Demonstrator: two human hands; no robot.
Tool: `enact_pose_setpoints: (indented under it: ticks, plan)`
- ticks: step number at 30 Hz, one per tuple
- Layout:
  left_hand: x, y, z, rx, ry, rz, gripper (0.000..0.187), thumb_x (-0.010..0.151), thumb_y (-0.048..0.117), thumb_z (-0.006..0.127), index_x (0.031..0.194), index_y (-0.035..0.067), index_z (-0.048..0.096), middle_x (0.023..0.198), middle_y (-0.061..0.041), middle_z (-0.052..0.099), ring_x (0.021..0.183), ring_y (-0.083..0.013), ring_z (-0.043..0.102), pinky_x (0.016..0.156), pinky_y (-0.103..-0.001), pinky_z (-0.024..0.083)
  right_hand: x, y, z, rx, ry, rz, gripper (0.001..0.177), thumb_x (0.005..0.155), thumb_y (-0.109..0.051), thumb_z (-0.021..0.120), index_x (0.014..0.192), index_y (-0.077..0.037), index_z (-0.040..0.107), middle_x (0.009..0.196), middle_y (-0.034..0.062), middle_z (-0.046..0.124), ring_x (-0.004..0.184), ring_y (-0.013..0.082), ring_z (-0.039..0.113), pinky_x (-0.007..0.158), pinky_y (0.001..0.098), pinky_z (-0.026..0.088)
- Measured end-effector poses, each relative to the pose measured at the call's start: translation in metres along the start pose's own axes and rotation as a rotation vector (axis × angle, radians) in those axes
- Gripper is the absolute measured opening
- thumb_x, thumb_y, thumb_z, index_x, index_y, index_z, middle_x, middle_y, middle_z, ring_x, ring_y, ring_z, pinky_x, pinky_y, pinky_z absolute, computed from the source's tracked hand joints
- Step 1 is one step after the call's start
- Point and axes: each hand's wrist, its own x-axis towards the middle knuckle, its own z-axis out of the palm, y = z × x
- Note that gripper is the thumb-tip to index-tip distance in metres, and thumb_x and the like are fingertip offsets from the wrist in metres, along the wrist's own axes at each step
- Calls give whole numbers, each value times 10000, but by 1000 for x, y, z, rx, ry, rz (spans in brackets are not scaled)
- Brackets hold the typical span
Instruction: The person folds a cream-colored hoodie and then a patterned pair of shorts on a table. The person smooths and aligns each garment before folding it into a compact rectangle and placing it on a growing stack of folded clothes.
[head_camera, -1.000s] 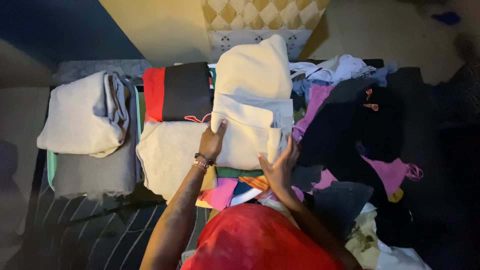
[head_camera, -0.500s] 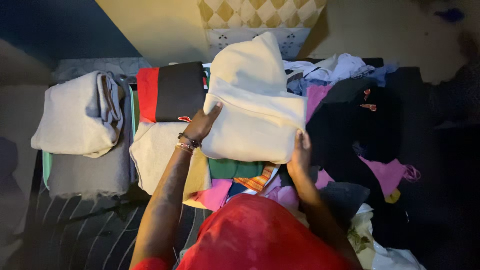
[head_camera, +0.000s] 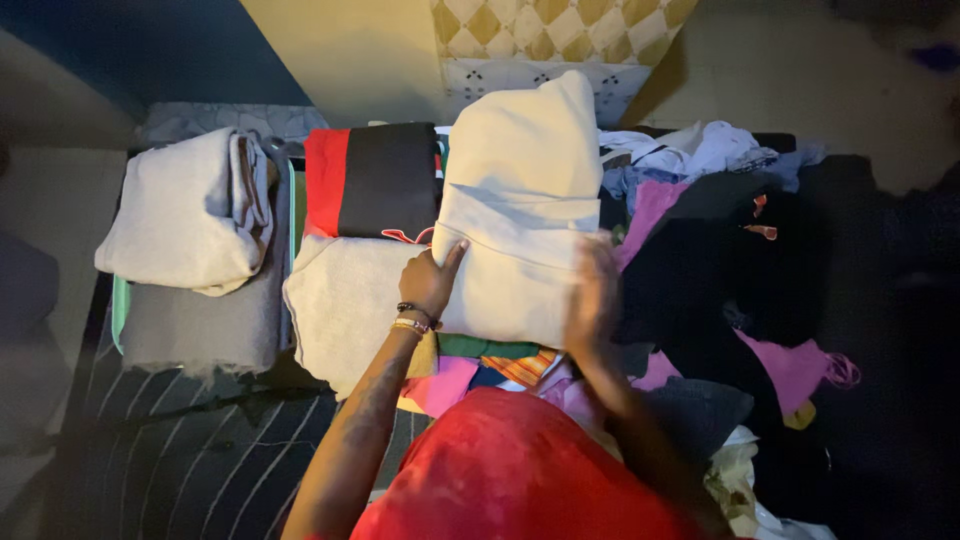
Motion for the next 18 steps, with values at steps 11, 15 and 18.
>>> enact_pose_setpoints:
  ticks: [11,15,18]
  plan:
    - [-18,-20,-20,-369,120,304,472,1001,324,541,1398,70,519,1066,-243,730,950,-422,706,791,-508,544,58,-4,58,-20,-736,-52,570,1044,-273,487,1592,-178,365,1690,152,262,1561,329,229,1218,595,168]
    - [-25,-41,-61,345,176,1001,668,892,104,640,1509,266,439,1544,-165,482,1405,-363,498,1165,-517,413,55,-1,63,-39,-761,27,544,1044,-246,457,1583,-197,393,1693,136,270,1564,314,241,1220,586,155]
    - [-18,-36,-75,727,-49,1190,839,758,252,739,1519,306,391,1643,-73,297,1479,-314,316,1190,-612,220,59,2,66,-6,-781,20,536,1053,-242,468,1579,-170,396,1678,168,286,1563,330,227,1220,563,152]
